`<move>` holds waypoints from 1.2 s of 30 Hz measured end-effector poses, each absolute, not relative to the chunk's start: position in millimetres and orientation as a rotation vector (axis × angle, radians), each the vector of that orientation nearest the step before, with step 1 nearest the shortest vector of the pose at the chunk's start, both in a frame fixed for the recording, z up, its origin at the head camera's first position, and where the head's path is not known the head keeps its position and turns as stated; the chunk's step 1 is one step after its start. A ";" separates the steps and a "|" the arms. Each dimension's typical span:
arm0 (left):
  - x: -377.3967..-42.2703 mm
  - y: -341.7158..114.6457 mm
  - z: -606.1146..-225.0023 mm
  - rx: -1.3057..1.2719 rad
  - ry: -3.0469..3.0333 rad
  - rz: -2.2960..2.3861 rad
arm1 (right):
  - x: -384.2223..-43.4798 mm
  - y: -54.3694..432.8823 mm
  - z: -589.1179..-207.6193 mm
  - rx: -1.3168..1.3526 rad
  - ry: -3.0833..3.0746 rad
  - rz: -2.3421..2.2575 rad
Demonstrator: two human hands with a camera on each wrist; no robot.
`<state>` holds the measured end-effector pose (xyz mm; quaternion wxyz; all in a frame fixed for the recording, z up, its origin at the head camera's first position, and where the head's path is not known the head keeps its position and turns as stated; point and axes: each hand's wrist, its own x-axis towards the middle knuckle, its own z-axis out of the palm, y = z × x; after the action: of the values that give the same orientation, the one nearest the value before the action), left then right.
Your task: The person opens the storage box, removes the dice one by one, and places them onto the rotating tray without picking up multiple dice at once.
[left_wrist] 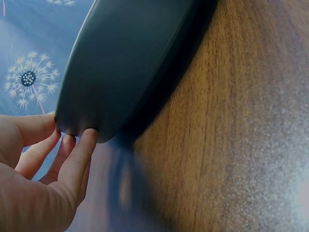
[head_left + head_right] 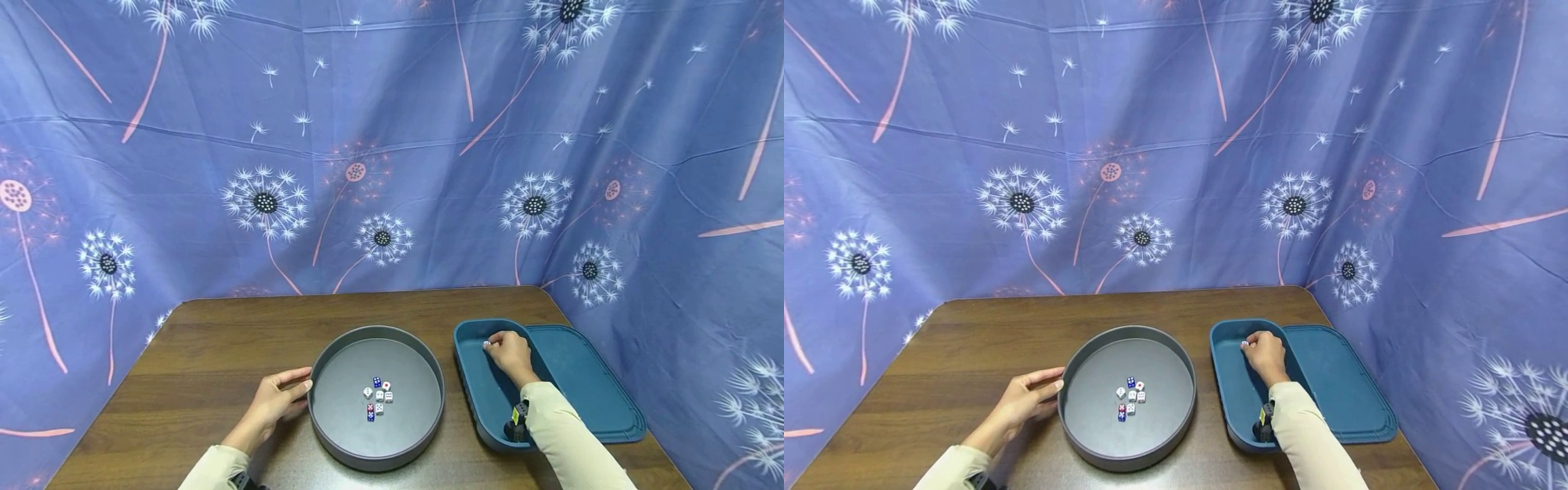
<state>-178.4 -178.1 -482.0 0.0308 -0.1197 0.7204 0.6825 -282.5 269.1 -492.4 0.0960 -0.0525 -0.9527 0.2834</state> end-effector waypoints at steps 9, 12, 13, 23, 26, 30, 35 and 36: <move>-178.8 -177.6 -481.7 -0.370 2.228 2.104 | -285.0 268.4 -495.3 -0.112 -2.854 0.815; -178.6 -177.5 -481.3 -0.374 2.226 2.103 | -285.4 269.0 -495.8 -0.103 -2.862 0.810; -178.5 -177.5 -481.2 -0.375 2.228 2.103 | -285.5 269.2 -495.8 -0.102 -2.865 0.808; -177.3 -175.9 -479.8 -0.370 2.218 2.107 | -280.6 271.9 -493.3 -0.083 -2.855 0.825; -177.0 -175.8 -480.5 -0.368 2.223 2.102 | -279.0 274.1 -489.1 -0.070 -2.824 0.845; -176.9 -176.6 -480.6 -0.372 2.229 2.094 | -279.7 272.4 -476.0 -0.015 -2.756 0.852; -178.0 -177.2 -481.4 -0.371 2.220 2.107 | -277.0 260.5 -449.7 0.068 -2.676 0.910; -178.2 -177.3 -481.6 -0.371 2.221 2.110 | -276.2 256.7 -445.0 0.087 -2.661 0.922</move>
<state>-178.2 -177.3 -481.6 0.0280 -0.1202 0.7194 0.6835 -276.2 256.7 -445.0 0.1614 0.0305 -0.9320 0.3231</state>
